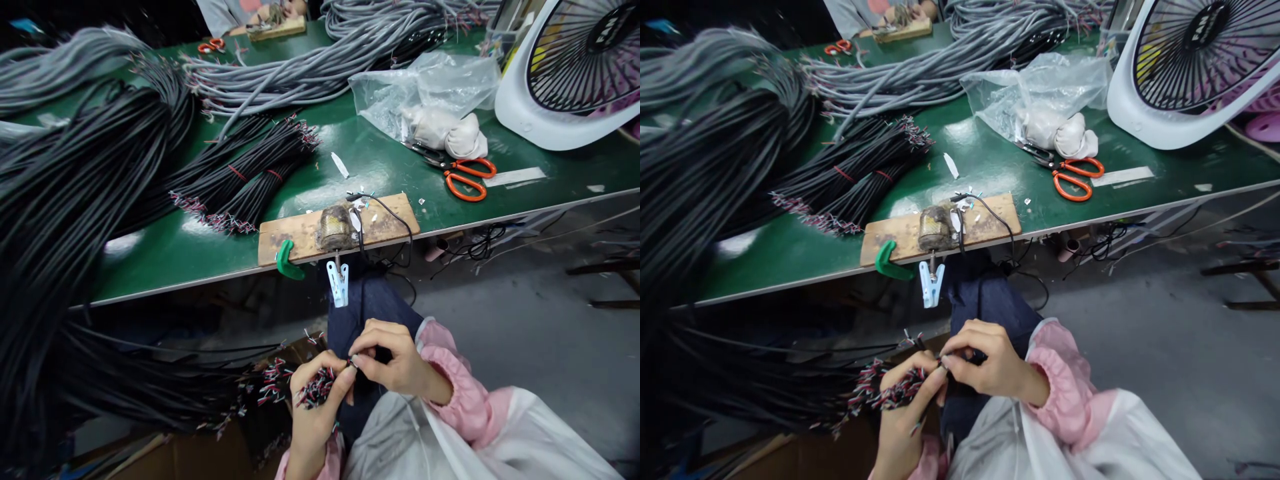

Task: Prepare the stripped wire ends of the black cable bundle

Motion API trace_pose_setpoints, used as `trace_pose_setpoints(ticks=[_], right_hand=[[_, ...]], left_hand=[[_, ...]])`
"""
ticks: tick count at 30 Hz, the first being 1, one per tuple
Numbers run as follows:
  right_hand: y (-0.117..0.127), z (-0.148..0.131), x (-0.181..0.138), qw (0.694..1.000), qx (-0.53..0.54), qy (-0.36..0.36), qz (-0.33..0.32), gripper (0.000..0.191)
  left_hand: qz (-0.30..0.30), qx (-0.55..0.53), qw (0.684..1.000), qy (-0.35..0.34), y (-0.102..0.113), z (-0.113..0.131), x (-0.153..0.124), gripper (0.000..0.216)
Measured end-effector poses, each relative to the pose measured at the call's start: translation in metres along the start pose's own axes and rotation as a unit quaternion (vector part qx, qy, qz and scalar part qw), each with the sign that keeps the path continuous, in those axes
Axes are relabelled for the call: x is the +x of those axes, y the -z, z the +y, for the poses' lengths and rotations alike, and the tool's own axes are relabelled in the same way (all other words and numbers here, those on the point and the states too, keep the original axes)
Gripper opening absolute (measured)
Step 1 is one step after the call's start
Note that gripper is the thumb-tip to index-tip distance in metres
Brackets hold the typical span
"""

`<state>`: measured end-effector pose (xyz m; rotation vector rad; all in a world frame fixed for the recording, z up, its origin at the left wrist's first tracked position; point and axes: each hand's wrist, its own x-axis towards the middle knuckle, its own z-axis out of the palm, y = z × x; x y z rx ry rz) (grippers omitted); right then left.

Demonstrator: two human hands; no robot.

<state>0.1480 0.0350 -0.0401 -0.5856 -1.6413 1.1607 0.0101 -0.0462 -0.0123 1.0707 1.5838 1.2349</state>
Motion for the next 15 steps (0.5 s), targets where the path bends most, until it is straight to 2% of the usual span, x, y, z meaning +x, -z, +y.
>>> trace_pose_setpoints(ticks=[8, 15], right_hand=[[-0.0018, -0.0002, 0.0011, 0.996, -0.019, 0.088, 0.027, 0.006], [-0.0002, -0.0025, 0.0035, 0.99, -0.057, 0.125, 0.026, 0.009]], left_hand=[[0.007, -0.017, 1.0, 0.004, 0.0009, -0.0016, -0.0027, 0.031], [0.006, -0.024, 1.0, 0.009, -0.0006, -0.0022, -0.0019, 0.03]])
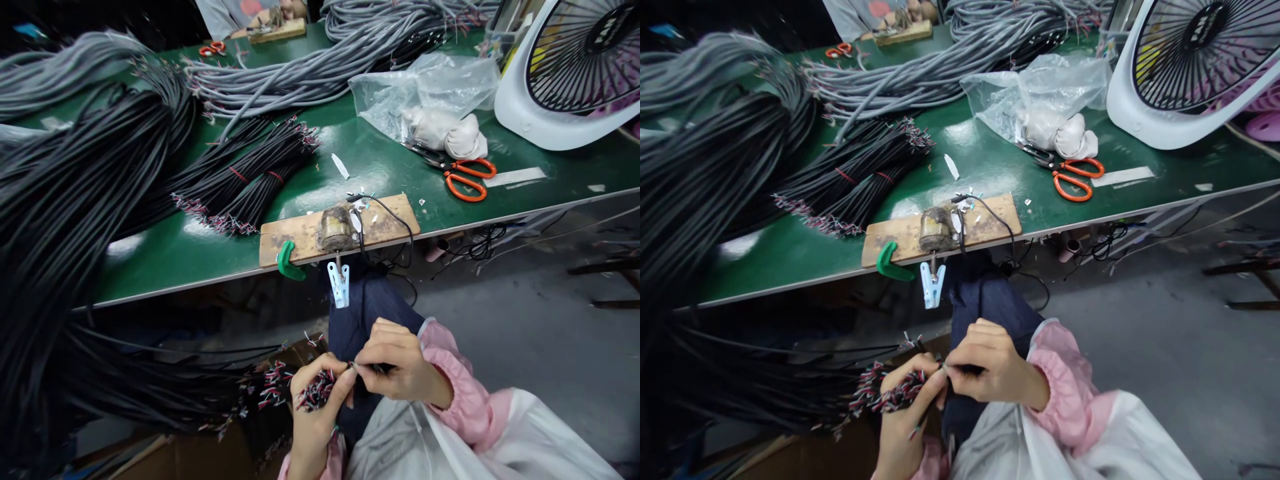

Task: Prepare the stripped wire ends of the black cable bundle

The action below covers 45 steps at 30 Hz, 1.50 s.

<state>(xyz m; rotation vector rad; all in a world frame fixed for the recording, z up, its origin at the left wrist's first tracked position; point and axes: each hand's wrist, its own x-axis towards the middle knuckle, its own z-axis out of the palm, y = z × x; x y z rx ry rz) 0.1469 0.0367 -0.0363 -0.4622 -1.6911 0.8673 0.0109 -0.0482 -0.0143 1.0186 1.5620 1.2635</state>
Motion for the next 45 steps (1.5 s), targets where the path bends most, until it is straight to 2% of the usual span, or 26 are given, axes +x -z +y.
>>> trace_pose_setpoints(ticks=[4, 9, 11, 14, 17, 21, 26, 30, 35, 38, 42, 45], right_hand=[[0.0, 0.0, -0.001, 1.0, 0.002, 0.001, -0.005, 0.009], [-0.005, -0.002, -0.007, 0.998, 0.056, -0.004, -0.022, 0.009], [-0.005, -0.001, -0.008, 0.998, 0.055, -0.041, -0.01, 0.01], [-0.001, 0.002, -0.006, 0.99, 0.046, -0.136, 0.004, 0.012], [0.006, 0.005, -0.002, 0.973, 0.09, -0.209, -0.039, 0.029], [0.007, 0.002, -0.001, 0.965, 0.105, -0.228, -0.074, 0.033], [0.003, 0.002, -0.004, 0.959, 0.121, -0.253, -0.051, 0.041], [0.0, 0.007, -0.006, 0.948, 0.18, -0.256, -0.065, 0.034], [-0.005, -0.001, -0.005, 0.975, 0.08, -0.207, 0.022, 0.022], [-0.01, -0.009, -0.004, 0.98, 0.019, -0.193, 0.039, 0.023], [-0.012, -0.006, -0.001, 0.969, 0.01, -0.246, 0.039, 0.038], [-0.007, 0.006, 0.003, 0.946, 0.041, -0.313, 0.077, 0.051]], left_hand=[[0.004, 0.005, 1.0, 0.016, 0.0, 0.003, 0.0, 0.03], [0.027, -0.015, 0.999, 0.015, 0.0, 0.002, 0.002, 0.027], [0.029, -0.012, 0.999, 0.017, 0.0, 0.003, 0.002, 0.027], [0.02, 0.009, 1.0, 0.014, 0.0, 0.009, 0.002, 0.026], [0.008, 0.031, 0.999, -0.013, -0.001, 0.012, 0.003, 0.021], [-0.011, 0.024, 0.999, -0.032, 0.002, 0.004, 0.006, 0.02], [-0.015, -0.003, 1.0, -0.022, 0.005, -0.006, 0.005, 0.017], [-0.014, 0.0, 0.999, -0.029, 0.002, -0.002, 0.006, 0.016], [0.013, 0.038, 0.999, -0.027, -0.005, 0.003, 0.007, 0.024], [0.033, 0.06, 0.996, -0.059, -0.01, 0.001, 0.005, 0.02], [0.041, 0.063, 0.993, -0.088, -0.013, -0.003, 0.001, 0.014], [0.028, 0.044, 0.995, -0.091, -0.012, -0.003, -0.003, 0.013]])
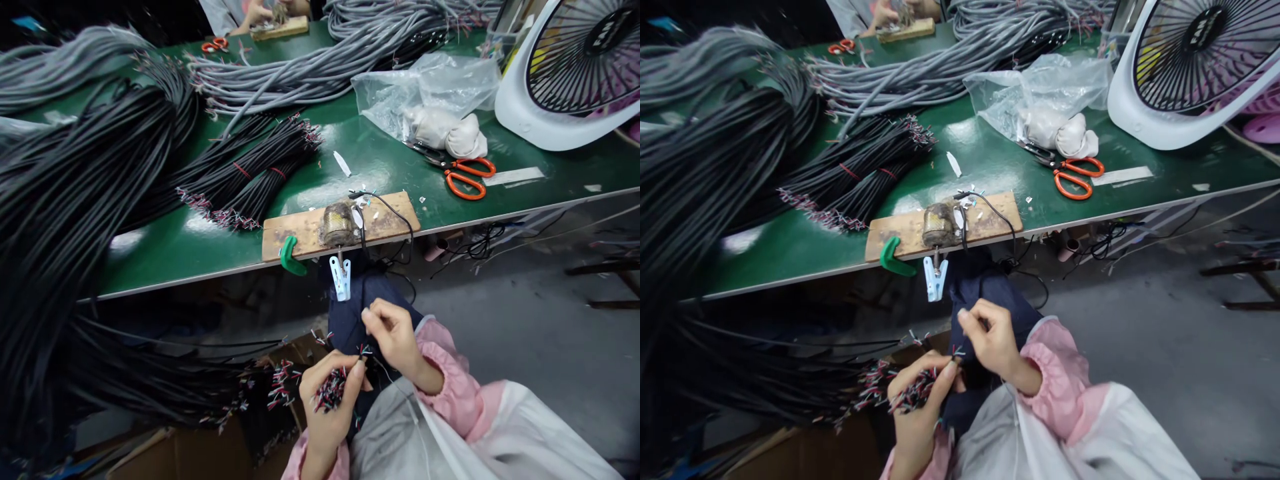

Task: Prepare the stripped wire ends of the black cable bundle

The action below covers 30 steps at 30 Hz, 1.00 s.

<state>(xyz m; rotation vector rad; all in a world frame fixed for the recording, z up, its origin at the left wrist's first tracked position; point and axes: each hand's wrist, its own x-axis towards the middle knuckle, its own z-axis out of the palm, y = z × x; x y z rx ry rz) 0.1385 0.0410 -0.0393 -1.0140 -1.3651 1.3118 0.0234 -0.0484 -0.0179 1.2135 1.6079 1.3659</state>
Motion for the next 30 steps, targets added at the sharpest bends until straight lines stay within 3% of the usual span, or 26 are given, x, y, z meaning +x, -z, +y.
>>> trace_pose_setpoints(ticks=[3, 6, 8, 12, 17, 20, 22, 24, 27, 28, 30], right_hand=[[0.005, 0.002, 0.007, 0.997, 0.047, -0.038, -0.041, 0.055], [0.004, -0.003, 0.003, 0.991, 0.046, -0.01, -0.127, 0.041], [-0.001, -0.008, -0.004, 0.993, 0.019, 0.021, -0.116, 0.032], [-0.013, -0.011, -0.009, 0.996, -0.046, 0.068, -0.037, 0.038], [-0.007, -0.004, 0.006, 0.997, 0.035, -0.043, -0.062, 0.045], [0.002, -0.004, 0.015, 0.982, 0.1, -0.087, -0.133, 0.042], [0.005, -0.006, 0.016, 0.974, 0.095, -0.062, -0.196, 0.036], [0.005, -0.008, 0.016, 0.984, 0.046, -0.017, -0.173, 0.032], [0.008, -0.006, 0.018, 0.999, -0.022, 0.017, -0.046, 0.036], [0.01, -0.005, 0.019, 0.999, -0.022, 0.013, -0.042, 0.036], [0.015, -0.002, 0.02, 0.992, 0.009, -0.01, -0.125, 0.033]], left_hand=[[0.012, -0.015, 1.0, 0.022, 0.003, 0.003, 0.0, 0.016], [0.024, -0.01, 0.999, 0.043, 0.005, 0.004, 0.005, 0.02], [0.024, -0.002, 0.999, 0.039, 0.004, 0.003, 0.008, 0.024], [0.037, 0.009, 0.999, 0.013, -0.001, 0.001, 0.008, 0.022], [0.049, -0.022, 0.998, 0.036, -0.004, 0.001, 0.001, 0.017], [0.052, -0.044, 0.996, 0.057, -0.003, 0.002, -0.003, 0.019], [0.046, -0.04, 0.996, 0.061, -0.002, 0.002, -0.003, 0.02], [0.035, -0.035, 0.997, 0.058, -0.002, 0.002, -0.003, 0.02], [0.025, -0.03, 0.999, 0.038, -0.002, 0.003, -0.004, 0.019], [0.025, -0.028, 0.999, 0.037, -0.002, 0.004, -0.004, 0.019], [0.033, -0.027, 0.998, 0.048, 0.0, 0.004, -0.003, 0.02]])
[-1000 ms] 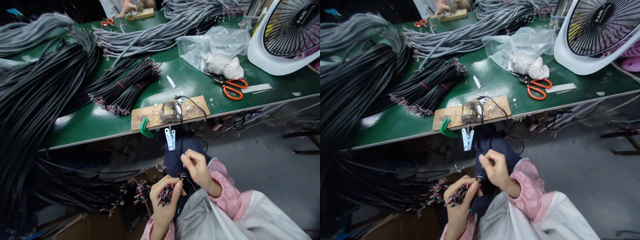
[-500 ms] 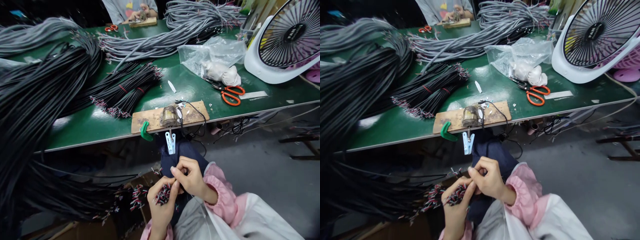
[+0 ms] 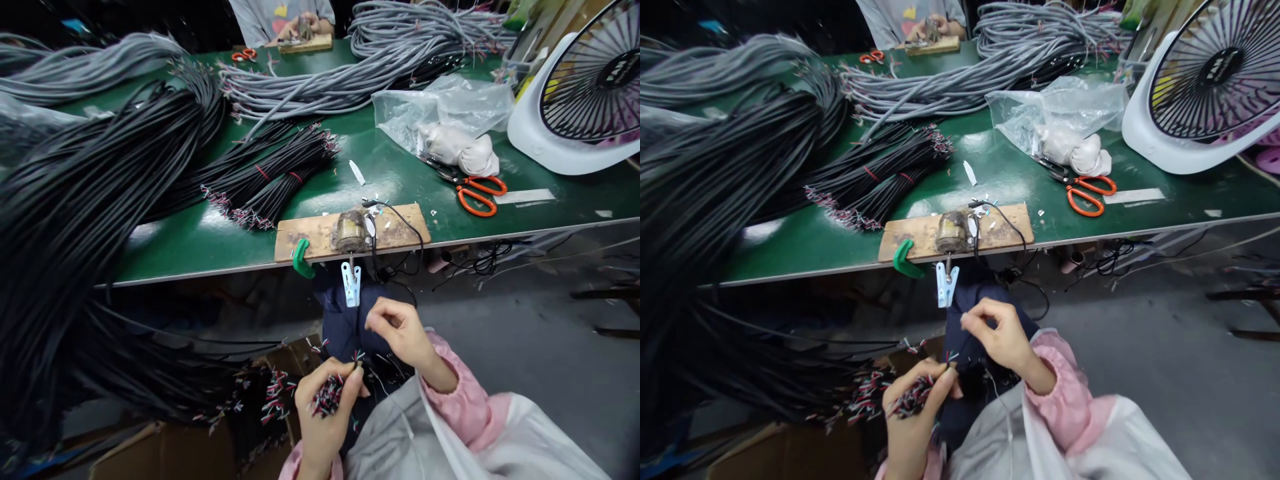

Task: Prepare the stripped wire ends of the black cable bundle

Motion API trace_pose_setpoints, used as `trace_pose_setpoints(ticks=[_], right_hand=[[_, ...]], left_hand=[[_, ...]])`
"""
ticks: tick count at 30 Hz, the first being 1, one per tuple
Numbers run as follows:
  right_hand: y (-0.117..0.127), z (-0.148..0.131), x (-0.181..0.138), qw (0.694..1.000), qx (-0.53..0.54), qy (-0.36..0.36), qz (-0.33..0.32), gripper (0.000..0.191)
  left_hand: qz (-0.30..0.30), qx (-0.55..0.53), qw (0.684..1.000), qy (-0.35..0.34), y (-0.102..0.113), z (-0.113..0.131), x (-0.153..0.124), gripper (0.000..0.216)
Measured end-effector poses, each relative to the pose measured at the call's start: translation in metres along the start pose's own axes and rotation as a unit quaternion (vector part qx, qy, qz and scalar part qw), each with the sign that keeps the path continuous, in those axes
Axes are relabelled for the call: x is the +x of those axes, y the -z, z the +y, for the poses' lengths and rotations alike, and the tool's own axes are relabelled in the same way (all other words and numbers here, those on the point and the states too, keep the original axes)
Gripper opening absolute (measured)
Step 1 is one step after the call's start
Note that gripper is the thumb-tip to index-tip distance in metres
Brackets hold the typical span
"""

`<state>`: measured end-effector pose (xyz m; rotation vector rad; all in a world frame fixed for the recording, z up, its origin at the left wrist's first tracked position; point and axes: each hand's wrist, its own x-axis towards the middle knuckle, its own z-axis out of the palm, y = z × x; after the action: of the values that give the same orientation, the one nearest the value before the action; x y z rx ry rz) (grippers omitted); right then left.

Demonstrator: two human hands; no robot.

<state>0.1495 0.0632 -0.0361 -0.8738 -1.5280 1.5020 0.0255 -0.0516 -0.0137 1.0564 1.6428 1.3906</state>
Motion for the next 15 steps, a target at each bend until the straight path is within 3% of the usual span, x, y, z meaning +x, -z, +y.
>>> trace_pose_setpoints(ticks=[2, 4, 11, 13, 15], right_hand=[[0.002, 0.002, -0.004, 0.994, 0.041, -0.013, -0.104, 0.03], [-0.001, 0.002, -0.01, 0.991, 0.059, -0.005, -0.119, 0.026], [-0.024, -0.006, -0.02, 0.993, -0.032, 0.102, 0.057, 0.02], [-0.023, -0.004, -0.018, 0.989, -0.032, 0.096, 0.108, 0.019], [-0.018, -0.001, -0.016, 0.993, -0.016, 0.065, 0.101, 0.017]], left_hand=[[0.002, 0.0, 1.0, 0.015, 0.003, 0.0, 0.002, 0.018], [-0.005, 0.002, 1.0, 0.021, 0.005, -0.002, 0.004, 0.018], [0.023, 0.01, 1.0, -0.007, 0.004, -0.006, 0.007, 0.013], [0.032, 0.002, 0.999, 0.001, 0.003, -0.003, 0.005, 0.012], [0.027, -0.003, 1.0, 0.007, 0.003, -0.001, 0.004, 0.013]])
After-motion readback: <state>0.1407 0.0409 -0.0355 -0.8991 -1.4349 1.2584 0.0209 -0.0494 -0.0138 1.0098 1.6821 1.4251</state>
